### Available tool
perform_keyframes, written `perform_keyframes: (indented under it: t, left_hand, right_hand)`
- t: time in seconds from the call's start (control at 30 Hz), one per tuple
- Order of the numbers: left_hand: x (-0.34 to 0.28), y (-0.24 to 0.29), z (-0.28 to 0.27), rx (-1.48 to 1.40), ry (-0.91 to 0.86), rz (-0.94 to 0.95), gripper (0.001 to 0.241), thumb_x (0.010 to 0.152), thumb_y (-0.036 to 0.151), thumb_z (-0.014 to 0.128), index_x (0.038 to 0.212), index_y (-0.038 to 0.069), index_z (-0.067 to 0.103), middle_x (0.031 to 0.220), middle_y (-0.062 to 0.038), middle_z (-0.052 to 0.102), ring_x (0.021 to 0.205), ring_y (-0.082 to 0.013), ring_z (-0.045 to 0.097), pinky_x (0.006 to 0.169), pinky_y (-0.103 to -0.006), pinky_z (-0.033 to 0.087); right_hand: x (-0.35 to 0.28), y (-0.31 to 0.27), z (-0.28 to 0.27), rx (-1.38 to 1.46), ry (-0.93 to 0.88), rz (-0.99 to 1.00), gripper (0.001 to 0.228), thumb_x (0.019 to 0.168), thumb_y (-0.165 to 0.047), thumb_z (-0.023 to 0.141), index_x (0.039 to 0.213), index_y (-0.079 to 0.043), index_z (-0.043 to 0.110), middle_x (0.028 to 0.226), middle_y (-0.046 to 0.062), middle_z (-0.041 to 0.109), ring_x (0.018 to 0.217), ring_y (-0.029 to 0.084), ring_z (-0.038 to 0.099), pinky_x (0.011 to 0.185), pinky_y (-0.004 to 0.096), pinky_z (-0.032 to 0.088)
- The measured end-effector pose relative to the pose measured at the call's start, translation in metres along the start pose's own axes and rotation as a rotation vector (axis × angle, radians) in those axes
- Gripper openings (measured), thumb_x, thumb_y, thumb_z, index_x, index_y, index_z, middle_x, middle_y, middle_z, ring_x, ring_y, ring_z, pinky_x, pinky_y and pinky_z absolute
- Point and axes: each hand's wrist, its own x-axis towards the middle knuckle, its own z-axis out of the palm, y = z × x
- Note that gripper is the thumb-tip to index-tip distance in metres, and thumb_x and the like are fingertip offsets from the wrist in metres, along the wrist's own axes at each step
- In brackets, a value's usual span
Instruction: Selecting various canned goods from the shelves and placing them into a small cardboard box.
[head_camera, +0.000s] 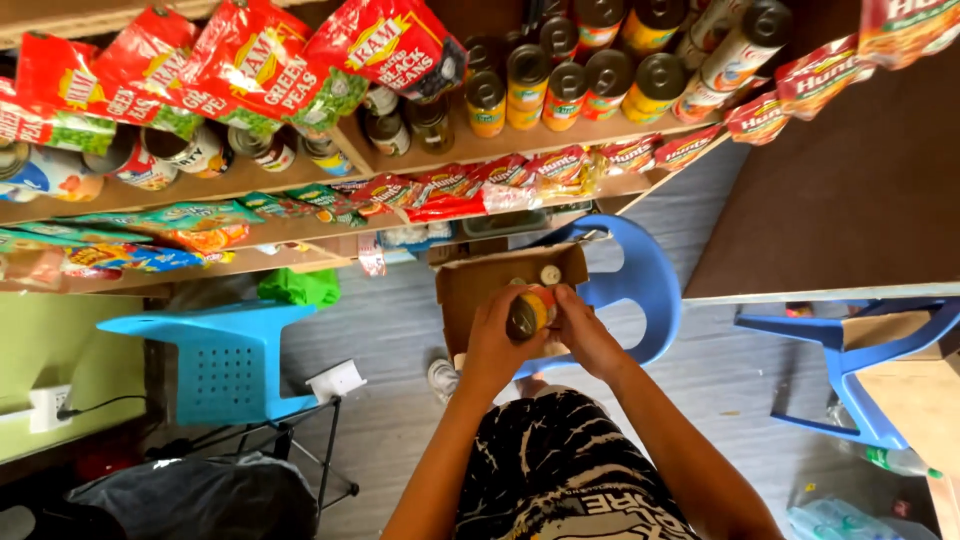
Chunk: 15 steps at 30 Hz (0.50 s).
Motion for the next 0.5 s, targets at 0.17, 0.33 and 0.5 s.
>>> perform_keyframes:
  t: [0.17, 0.33, 0.5]
  left_hand:
    - [0.012, 0.037, -0.005, -0.070, -0.034, 0.028, 0.074, 0.073, 0.016, 0.090, 0.138, 0.009, 0.056, 0.138, -0.015, 0.061, 0.128, -0.0371, 0.057, 0.108, -0.0440, 0.047]
    - [0.033, 0.062, -0.014, -0.181, -0.078, 0.079, 0.074, 0.075, 0.020, 0.091, 0.141, 0.011, 0.057, 0.138, -0.012, 0.064, 0.128, -0.0315, 0.062, 0.109, -0.0395, 0.050]
    - [0.065, 0.084, -0.018, -0.233, -0.180, 0.129, 0.079, 0.074, 0.022, 0.093, 0.144, 0.010, 0.058, 0.139, -0.012, 0.062, 0.129, -0.0273, 0.061, 0.110, -0.0371, 0.050]
  right_hand:
    - [-0.010, -0.010, -0.012, 0.036, -0.053, -0.075, 0.043, 0.106, -0.048, 0.044, 0.137, -0.019, 0.049, 0.128, 0.000, 0.058, 0.113, 0.013, 0.060, 0.085, 0.032, 0.054]
    - [-0.033, -0.049, -0.005, 0.022, -0.048, -0.163, 0.051, 0.104, -0.051, 0.032, 0.144, -0.022, 0.044, 0.132, -0.002, 0.058, 0.110, 0.013, 0.061, 0.073, 0.032, 0.055]
    - [-0.036, -0.060, -0.034, 0.178, -0.110, -0.224, 0.052, 0.110, -0.050, 0.035, 0.147, -0.015, 0.046, 0.132, 0.003, 0.060, 0.094, 0.016, 0.060, 0.066, 0.030, 0.048]
